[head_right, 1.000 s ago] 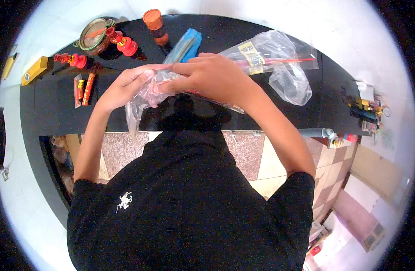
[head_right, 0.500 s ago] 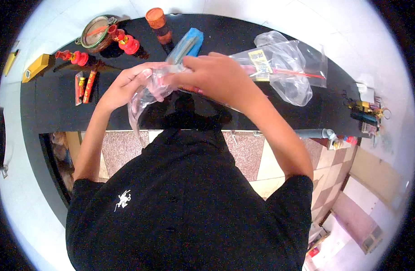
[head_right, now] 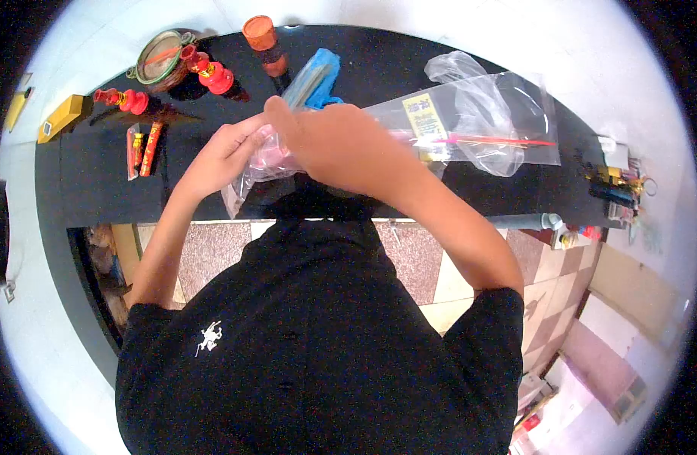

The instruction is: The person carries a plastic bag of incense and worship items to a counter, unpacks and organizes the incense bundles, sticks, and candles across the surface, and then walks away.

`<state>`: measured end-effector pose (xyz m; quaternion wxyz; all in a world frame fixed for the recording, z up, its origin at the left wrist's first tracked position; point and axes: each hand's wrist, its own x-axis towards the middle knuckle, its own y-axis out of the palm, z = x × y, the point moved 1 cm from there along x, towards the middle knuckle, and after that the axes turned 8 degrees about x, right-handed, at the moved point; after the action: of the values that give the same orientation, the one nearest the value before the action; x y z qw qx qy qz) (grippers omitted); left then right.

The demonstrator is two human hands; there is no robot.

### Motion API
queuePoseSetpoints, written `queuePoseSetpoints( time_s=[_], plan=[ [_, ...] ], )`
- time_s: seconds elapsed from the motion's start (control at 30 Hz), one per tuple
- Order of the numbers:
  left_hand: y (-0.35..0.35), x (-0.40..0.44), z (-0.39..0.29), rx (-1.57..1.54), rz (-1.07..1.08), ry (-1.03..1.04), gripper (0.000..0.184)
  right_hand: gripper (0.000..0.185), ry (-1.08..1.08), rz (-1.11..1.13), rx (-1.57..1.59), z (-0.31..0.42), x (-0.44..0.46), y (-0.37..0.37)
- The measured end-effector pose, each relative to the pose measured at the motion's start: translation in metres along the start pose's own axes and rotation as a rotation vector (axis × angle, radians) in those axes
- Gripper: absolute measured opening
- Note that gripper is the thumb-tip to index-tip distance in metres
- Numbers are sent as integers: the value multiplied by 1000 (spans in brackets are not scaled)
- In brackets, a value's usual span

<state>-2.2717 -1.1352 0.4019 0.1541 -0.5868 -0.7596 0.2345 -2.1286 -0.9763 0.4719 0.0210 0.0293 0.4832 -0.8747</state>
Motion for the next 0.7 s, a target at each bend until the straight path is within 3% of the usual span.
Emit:
queuePoseSetpoints(
  time_s=[0.1, 0.2, 0.33, 0.43, 0.53, 0.63, 0.7],
  plan=[
    [-2, -4, 0, -29, -100, 43, 23, 31, -60, 85, -19, -2, 1, -7],
    [-12, -7, -17, 30, -6, -77, 22, 30, -154, 101, -16, -3, -3, -19],
    [5, -1, -16, 59, -111, 53, 24, 31, -117, -10, -59, -5, 0, -1],
    [10, -1, -7, 15, -134, -34, 27, 32, -57, -43, -49, -1, 4, 3],
    [9, -2, 14, -469, 34, 15, 30, 35, -52, -40, -69, 0, 4, -1],
    [-12, -13, -1, -700, 246, -96, 29, 38, 5, -49, -22, -10, 0, -20],
    [-20, -11, -3, -654, 302, -141, 33, 40, 15, -46, 25, -11, -1, -29]
  ],
)
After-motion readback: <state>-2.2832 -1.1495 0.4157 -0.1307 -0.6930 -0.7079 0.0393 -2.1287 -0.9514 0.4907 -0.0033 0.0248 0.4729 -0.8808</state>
